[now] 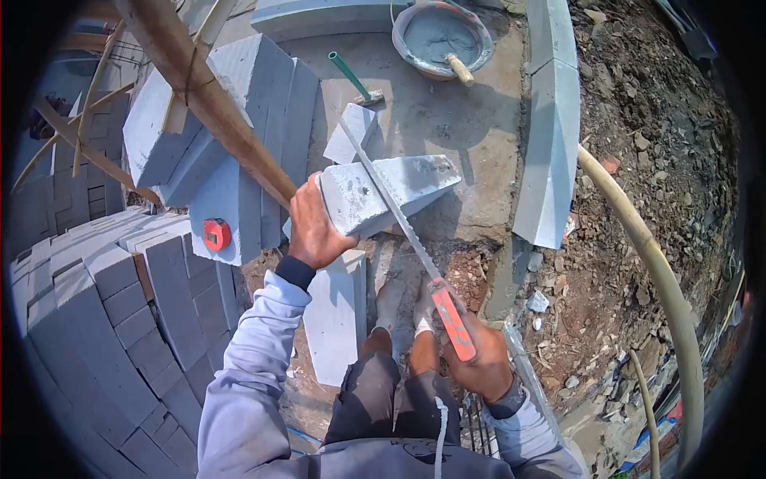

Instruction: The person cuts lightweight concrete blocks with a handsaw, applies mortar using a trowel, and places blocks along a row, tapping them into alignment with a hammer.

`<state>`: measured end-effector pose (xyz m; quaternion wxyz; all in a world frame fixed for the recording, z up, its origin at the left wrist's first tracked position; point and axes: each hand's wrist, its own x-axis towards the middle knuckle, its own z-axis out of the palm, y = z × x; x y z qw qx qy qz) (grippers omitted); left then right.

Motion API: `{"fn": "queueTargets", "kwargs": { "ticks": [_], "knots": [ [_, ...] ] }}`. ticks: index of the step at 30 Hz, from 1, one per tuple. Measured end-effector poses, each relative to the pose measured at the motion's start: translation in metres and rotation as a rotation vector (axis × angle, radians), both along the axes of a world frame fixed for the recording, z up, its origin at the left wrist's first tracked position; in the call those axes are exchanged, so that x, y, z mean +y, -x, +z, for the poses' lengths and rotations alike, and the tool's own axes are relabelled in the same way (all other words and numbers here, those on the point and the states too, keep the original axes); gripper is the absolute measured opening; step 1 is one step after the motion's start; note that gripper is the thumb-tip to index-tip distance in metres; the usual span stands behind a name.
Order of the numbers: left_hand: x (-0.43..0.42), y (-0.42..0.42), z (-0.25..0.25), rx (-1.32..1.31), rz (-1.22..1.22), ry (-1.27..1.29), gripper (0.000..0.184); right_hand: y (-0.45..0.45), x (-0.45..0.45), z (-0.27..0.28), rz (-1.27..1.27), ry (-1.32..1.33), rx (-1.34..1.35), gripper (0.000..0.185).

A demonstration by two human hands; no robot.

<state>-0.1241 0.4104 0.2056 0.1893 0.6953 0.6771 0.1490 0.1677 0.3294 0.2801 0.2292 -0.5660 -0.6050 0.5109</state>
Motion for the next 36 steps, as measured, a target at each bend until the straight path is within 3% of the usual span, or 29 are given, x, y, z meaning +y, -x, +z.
{"fn": "queueTargets", "kwargs": {
  "ticks": [4, 7, 10, 15, 20, 25, 33, 36],
  "knots": [
    [0.005, -0.011, 0.001, 0.029, 0.065, 0.005, 0.106, 0.009, 0.05, -0.042, 0.108, -0.025, -0.001, 0.039],
    [-0.003, 0.002, -0.002, 0.017, -0.041, 0.001, 0.106, -0.004, 0.021, -0.014, 0.121, 0.074, -0.012, 0.039],
    [-0.003, 0.006, -0.001, 0.022, -0.06, -0.009, 0.108, -0.016, 0.015, 0.022, 0.08, 0.047, 0.039, 0.027],
    [0.003, -0.007, 0.004, 0.007, 0.047, 0.017, 0.107, 0.022, 0.053, -0.042, 0.092, 0.001, -0.019, 0.029],
    [-0.014, -0.001, -0.001, 0.04, -0.054, -0.024, 0.11, -0.003, 0.019, 0.012, 0.031, 0.045, 0.103, 0.023],
    [0.001, -0.018, -0.001, 0.027, 0.076, 0.013, 0.112, 0.025, 0.053, -0.052, 0.049, -0.018, -0.02, 0.037],
    [-0.002, -0.01, 0.0, 0.028, -0.016, 0.018, 0.11, -0.028, 0.017, 0.017, 0.11, 0.027, 0.048, 0.028],
    [0.001, -0.007, 0.001, 0.02, -0.017, 0.02, 0.109, -0.021, 0.028, 0.019, 0.071, 0.025, 0.112, 0.023]
  ]
}}
